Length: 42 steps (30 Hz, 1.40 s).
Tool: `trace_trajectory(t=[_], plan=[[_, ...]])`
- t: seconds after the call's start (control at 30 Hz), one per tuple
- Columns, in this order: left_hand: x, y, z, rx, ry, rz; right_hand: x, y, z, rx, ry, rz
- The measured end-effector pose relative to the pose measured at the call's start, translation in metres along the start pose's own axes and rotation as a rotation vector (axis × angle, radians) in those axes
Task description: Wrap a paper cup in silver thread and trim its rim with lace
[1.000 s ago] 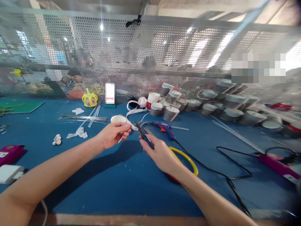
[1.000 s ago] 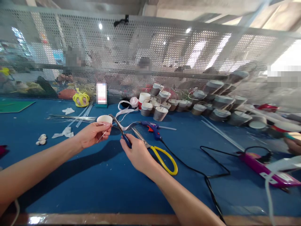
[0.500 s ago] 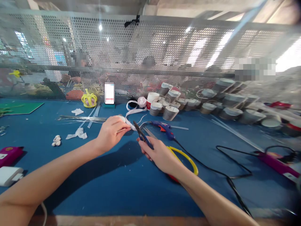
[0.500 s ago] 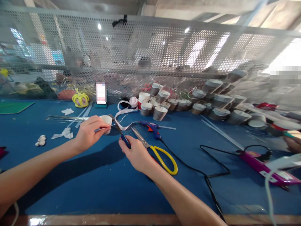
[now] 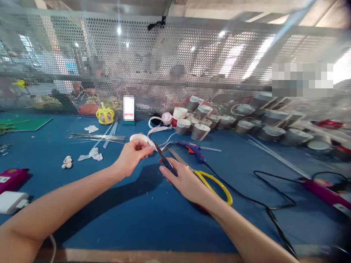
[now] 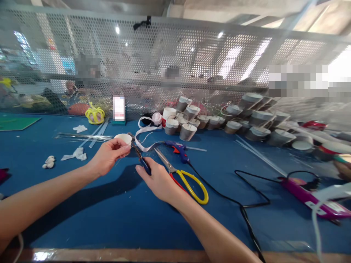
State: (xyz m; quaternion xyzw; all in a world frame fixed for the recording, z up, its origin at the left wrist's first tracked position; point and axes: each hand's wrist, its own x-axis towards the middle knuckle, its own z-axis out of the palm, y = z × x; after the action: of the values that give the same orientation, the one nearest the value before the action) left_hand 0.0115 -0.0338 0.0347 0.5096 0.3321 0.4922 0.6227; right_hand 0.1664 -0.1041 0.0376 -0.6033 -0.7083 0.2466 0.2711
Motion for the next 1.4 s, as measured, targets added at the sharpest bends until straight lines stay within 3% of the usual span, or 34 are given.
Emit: trace_trajectory(t=[0.1,0.17,0.2,0.27,0.37,0.43,0.47,0.53,0.6,0.77,0.83,0.87,0.93,1.03,1.1,1.17,1.23,1.3,1.37,1.4], plan=[[0.002,-0.001,-0.003,0.076,-0.059,0.041,0.0,-0.002,0.0,0.049,0.014,0.037],[0.004,0.0,-0.008,0.213,-0.059,0.175,0.0,-0.001,-0.001,0.135,0.009,0.065],[0.006,0.001,-0.012,0.318,-0.031,0.305,0.001,0.0,-0.002,0.196,0.0,0.084],[0.008,0.004,-0.019,0.597,0.057,0.699,0.003,0.002,-0.003,0.309,-0.015,0.117],[0.008,0.008,-0.026,1.05,0.061,1.247,0.003,0.004,-0.004,0.394,-0.035,0.134],[0.006,0.009,-0.026,1.232,0.042,1.424,0.002,0.003,-0.003,0.397,-0.069,0.125],[0.005,0.009,-0.025,1.273,0.038,1.446,0.001,0.002,-0.002,0.387,-0.085,0.123],[0.003,0.01,-0.023,1.257,0.012,1.367,-0.001,-0.001,-0.001,0.335,-0.095,0.116],[0.002,0.01,-0.019,1.105,-0.032,1.131,-0.002,-0.003,0.0,0.249,-0.068,0.099],[0.004,0.006,-0.009,0.301,-0.149,0.063,-0.001,-0.003,0.001,0.054,0.096,0.007],[0.007,0.005,-0.007,0.104,-0.177,-0.169,0.0,-0.003,0.0,0.073,0.083,0.028],[0.007,0.006,-0.008,0.089,-0.175,-0.176,0.0,-0.002,-0.001,0.111,0.055,0.056],[0.009,0.01,-0.012,0.222,-0.134,0.014,0.001,-0.001,-0.003,0.226,0.003,0.116],[0.011,0.018,-0.022,0.674,0.016,0.653,0.003,0.003,-0.004,0.388,-0.026,0.161],[0.012,0.021,-0.028,0.967,-0.05,1.036,0.003,0.005,-0.004,0.443,-0.037,0.162],[0.012,0.02,-0.03,1.172,-0.166,1.229,0.003,0.006,-0.003,0.449,-0.064,0.157],[0.011,0.017,-0.03,1.246,-0.225,1.265,0.001,0.004,-0.002,0.414,-0.088,0.149],[0.009,0.014,-0.027,1.191,-0.221,1.188,0.0,0.0,0.0,0.358,-0.1,0.137],[0.007,0.01,-0.023,1.016,-0.179,0.973,-0.002,-0.003,0.0,0.269,-0.078,0.117],[0.006,0.009,-0.02,0.884,-0.156,0.801,-0.002,-0.003,0.001,0.21,-0.052,0.099]])
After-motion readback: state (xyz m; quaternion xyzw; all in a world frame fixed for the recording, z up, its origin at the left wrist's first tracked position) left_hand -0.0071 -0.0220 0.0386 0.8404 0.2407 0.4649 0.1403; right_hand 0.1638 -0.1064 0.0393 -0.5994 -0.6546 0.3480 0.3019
